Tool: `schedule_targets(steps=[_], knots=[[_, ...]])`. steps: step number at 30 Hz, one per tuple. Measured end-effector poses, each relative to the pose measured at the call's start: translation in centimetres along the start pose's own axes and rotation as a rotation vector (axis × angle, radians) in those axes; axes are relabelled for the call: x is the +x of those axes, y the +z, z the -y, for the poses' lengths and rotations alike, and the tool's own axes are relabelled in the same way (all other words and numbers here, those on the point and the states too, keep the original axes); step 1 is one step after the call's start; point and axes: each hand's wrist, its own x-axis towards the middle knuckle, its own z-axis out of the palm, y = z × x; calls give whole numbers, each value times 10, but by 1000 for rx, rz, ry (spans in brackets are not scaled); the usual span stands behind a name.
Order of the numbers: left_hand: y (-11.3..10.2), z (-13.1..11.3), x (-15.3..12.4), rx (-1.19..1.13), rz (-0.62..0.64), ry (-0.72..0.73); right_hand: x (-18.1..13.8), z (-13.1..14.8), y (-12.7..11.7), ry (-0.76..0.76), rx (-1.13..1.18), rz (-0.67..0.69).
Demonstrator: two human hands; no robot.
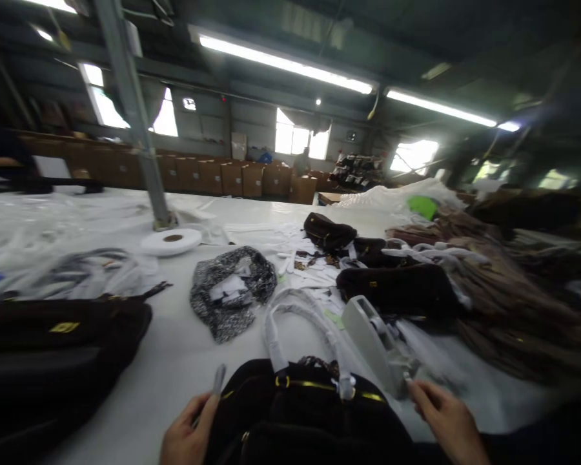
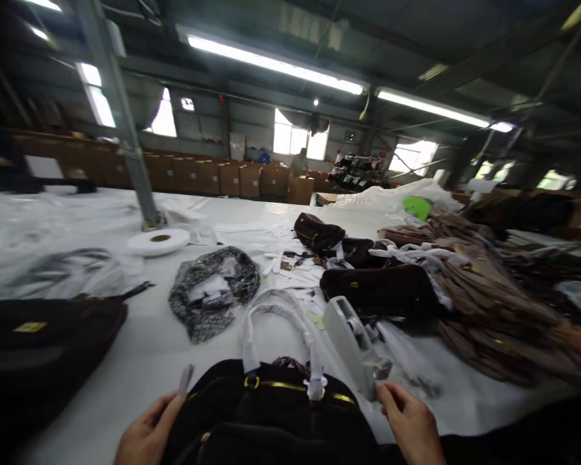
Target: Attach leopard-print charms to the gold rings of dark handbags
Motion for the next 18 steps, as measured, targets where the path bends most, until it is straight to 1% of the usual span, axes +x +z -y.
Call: schedule_targets(steps=[1,4,6,7,9,11,13,15,18], knots=[[-2,1,-1,-31,23,13,-4,21,11,-75,0,79],[-2,2,-3,-88,56,49,-27,101,53,-373,66,433],[0,3,-6,-121,78,58,-45,154,87,-545,104,562],[1,3,-7,-140,86,63,-53,176,104,-623,132,619],[1,3,-9,-184,98,72,-63,207,138,-732,158,740],[1,3,-11,-230,108,82,-66,224,167,-782,110,841],[1,2,-12,-265,110,85,-63,230,189,-796,41,897],[1,2,-13,-280,103,88,-59,232,202,-800,-7,918],[1,2,-14,-284,82,101,-56,233,212,-806,-62,920]])
